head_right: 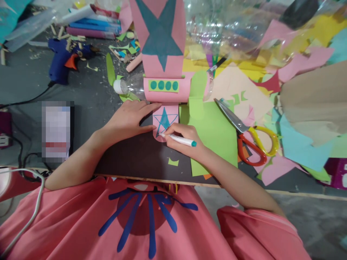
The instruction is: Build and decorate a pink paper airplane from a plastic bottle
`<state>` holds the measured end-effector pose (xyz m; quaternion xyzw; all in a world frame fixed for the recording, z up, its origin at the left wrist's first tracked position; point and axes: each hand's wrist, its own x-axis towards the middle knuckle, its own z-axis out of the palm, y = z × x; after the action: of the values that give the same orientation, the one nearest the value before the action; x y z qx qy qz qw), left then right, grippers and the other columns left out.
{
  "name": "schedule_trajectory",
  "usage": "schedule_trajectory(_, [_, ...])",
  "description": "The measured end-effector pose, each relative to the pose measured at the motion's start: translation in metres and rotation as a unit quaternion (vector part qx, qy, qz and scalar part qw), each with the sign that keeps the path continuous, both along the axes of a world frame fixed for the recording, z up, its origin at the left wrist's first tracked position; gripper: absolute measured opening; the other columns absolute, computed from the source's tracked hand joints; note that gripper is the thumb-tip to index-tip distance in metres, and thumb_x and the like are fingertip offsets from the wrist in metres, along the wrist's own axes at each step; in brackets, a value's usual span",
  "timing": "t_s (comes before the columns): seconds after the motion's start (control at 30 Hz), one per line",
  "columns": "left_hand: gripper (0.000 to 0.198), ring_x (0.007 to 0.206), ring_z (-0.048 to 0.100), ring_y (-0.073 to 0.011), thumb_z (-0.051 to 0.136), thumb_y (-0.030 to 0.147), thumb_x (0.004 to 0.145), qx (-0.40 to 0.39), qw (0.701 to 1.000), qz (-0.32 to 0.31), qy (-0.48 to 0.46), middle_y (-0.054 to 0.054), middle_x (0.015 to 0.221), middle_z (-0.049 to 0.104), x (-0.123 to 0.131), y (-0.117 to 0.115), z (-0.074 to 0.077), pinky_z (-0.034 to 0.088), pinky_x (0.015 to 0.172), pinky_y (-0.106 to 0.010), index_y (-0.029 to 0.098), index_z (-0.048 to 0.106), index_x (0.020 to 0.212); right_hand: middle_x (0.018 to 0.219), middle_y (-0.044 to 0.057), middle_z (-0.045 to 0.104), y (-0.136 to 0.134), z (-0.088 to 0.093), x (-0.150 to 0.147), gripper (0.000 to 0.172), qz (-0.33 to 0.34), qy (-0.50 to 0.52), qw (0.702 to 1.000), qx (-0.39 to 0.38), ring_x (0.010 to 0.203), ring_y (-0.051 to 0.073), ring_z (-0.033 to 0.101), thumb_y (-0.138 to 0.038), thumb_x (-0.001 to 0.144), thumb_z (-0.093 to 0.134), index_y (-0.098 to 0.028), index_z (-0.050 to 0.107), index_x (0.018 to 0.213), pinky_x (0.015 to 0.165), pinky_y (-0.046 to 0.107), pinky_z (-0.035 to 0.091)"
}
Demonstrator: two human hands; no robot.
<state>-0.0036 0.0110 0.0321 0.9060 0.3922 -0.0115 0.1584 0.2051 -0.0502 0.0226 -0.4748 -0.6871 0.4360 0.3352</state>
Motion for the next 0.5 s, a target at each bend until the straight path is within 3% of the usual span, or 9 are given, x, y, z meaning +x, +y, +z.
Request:
schedule_trajectory(0.13, [0.059, 0.101, 0.056, -0.0286, 0.053, 0.044, 0.088, -0.008, 1.000, 0.006, 0.001, -0.011, 0.111, 0.061, 0.0006, 0.0002, 0.0013, 0.039, 0.081, -0.037, 0.020, 0.040, 0.141, 0.060, -0.002, 0.064, -0.0004, -0.0015, -0.0010, 0.008, -0.091, 0.018, 0.995, -0.048, 0.049, 0.009, 0.054, -0.026, 0.077, 0.065, -0.020, 0.062, 0.073, 0.046, 0.021, 0.040])
schedule_trajectory(0.5, [0.059, 0.100, 0.057, -0.0282, 0.052, 0.046, 0.088, -0.007, 1.000, 0.003, 0.006, -0.011, 0.111, 0.061, 0.0016, 0.0009, 0.0009, 0.038, 0.080, -0.037, 0.020, 0.040, 0.141, 0.061, -0.002, 0.065, 0.0004, -0.0068, 0.0000, 0.008, -0.083, 0.024, 0.995, -0.048, 0.050, 0.009, 0.057, -0.026, 0.077, 0.067, -0.019, 0.063, 0.076, 0.048, 0.020, 0.042])
